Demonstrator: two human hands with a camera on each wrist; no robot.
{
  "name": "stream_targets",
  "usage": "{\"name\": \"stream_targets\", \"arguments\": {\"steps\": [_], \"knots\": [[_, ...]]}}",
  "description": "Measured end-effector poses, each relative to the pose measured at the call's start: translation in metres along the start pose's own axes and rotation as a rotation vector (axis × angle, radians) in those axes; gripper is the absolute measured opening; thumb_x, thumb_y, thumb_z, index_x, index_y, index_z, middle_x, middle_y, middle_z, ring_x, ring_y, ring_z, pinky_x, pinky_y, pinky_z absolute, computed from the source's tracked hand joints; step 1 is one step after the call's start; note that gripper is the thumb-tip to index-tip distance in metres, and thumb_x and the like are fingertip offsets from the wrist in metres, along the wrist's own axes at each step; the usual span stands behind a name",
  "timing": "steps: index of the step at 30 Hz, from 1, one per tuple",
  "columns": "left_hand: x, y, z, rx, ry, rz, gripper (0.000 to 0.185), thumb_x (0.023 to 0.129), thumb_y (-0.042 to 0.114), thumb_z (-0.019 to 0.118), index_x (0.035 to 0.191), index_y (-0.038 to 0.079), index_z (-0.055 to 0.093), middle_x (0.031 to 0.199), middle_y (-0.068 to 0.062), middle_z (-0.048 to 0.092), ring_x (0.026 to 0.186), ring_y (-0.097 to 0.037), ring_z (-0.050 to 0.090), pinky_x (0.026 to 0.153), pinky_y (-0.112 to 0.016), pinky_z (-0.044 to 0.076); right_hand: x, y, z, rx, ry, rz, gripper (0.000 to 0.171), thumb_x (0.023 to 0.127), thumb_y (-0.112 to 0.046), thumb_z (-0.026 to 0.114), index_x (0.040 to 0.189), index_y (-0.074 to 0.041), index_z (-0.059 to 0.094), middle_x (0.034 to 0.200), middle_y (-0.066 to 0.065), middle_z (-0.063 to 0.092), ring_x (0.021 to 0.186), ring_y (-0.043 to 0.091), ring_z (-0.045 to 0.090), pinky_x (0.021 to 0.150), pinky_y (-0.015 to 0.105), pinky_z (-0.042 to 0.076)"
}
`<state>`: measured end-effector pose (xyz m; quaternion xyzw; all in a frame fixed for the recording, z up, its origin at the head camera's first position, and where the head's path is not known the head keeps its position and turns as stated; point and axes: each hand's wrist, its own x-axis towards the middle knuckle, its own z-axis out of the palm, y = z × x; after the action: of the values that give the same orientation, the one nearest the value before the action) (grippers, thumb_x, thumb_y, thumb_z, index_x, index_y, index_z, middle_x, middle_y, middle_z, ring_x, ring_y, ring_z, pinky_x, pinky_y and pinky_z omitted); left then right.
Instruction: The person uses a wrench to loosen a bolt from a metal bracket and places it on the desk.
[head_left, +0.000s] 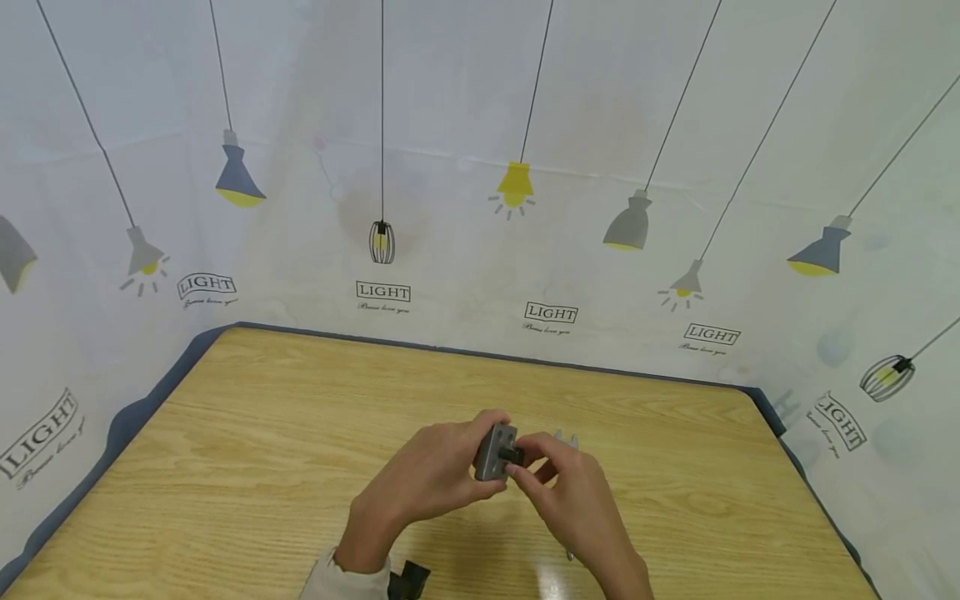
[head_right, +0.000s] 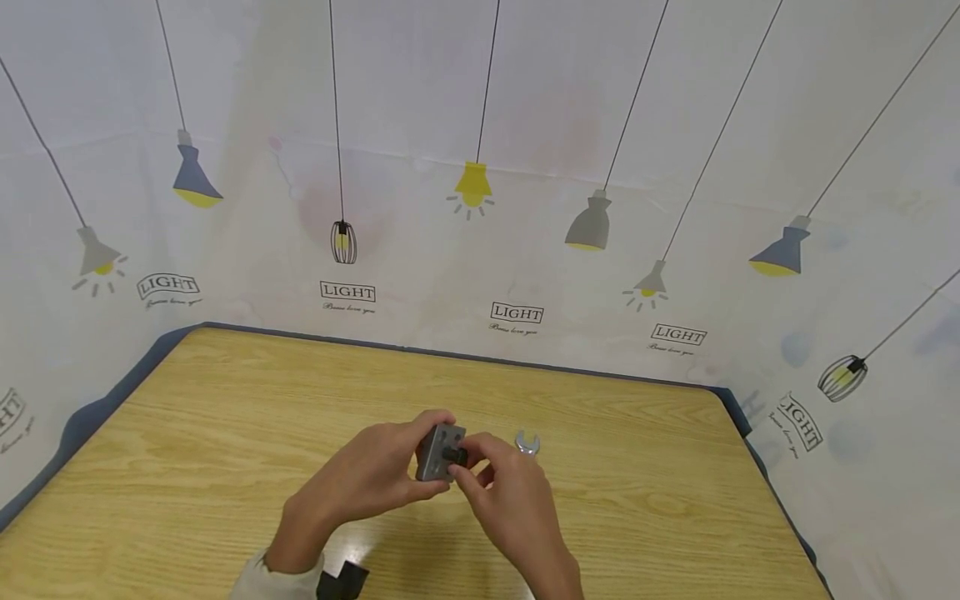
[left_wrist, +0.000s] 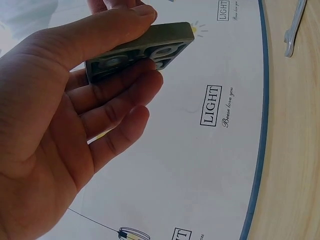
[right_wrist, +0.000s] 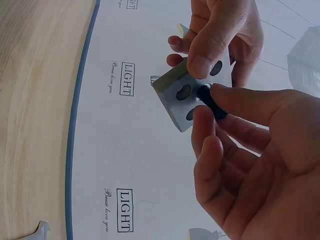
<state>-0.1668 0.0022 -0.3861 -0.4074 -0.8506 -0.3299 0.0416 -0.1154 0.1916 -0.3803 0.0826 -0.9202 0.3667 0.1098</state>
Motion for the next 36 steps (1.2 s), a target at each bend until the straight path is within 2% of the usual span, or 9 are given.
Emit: {"name": "stream_targets", "arguments": {"steps": [12,17,23,28,36], "knots": [[-0.0002,-0.0008,-0.0009,0.011,0.024,0.015,0.052,0.085,0.023,0.079,0.128,0.013,0.053,0.098,0.007,0.069,0.072,0.002,0.056,0.069,-0.019,0.05,-0.0001,-0.0005,0.0011,0.018,-0.038,0.013,0.019,0.089,-0.016,0.074,0.107,-0.02,0.07,0.088,-0.012,0.068,0.077,0.003,0.062,0.068,0.022,0.053],[-0.0003,0.0,-0.0017,0.008,0.011,0.001,0.054,0.084,0.022,0.08,0.13,0.013,0.052,0.097,0.008,0.068,0.07,0.002,0.055,0.068,-0.019,0.05,-0.0003,-0.0012,-0.0002,0.026,-0.034,0.061,0.013,0.093,-0.028,0.07,0.105,-0.022,0.071,0.088,-0.009,0.069,0.068,0.005,0.062,0.062,0.023,0.05],[-0.0006,0.0009,-0.0017,0.022,0.008,-0.004,0.058,0.083,0.023,0.081,0.132,0.013,0.051,0.092,0.009,0.066,0.067,0.0,0.053,0.066,-0.019,0.048,-0.001,-0.0016,-0.0023,0.033,-0.02,0.112,0.025,0.096,-0.042,0.062,0.097,-0.02,0.073,0.087,-0.008,0.071,0.063,0.007,0.063,0.056,0.024,0.047],[-0.0008,0.0009,-0.0013,0.025,0.013,0.004,0.057,0.083,0.024,0.081,0.131,0.013,0.051,0.088,0.009,0.064,0.065,-0.001,0.051,0.064,-0.018,0.046,-0.0008,-0.0015,-0.003,0.048,-0.03,0.138,0.022,0.095,-0.041,0.063,0.094,-0.022,0.074,0.079,-0.011,0.068,0.061,0.004,0.06,0.056,0.024,0.046],[-0.0004,0.0009,-0.0009,0.025,0.005,0.0,0.059,0.083,0.025,0.081,0.132,0.013,0.051,0.09,0.008,0.066,0.066,0.0,0.052,0.064,-0.019,0.047,-0.0009,-0.0003,-0.0024,0.042,-0.029,0.134,0.02,0.095,-0.041,0.064,0.094,-0.023,0.075,0.079,-0.012,0.068,0.063,0.003,0.06,0.057,0.024,0.046]]}}
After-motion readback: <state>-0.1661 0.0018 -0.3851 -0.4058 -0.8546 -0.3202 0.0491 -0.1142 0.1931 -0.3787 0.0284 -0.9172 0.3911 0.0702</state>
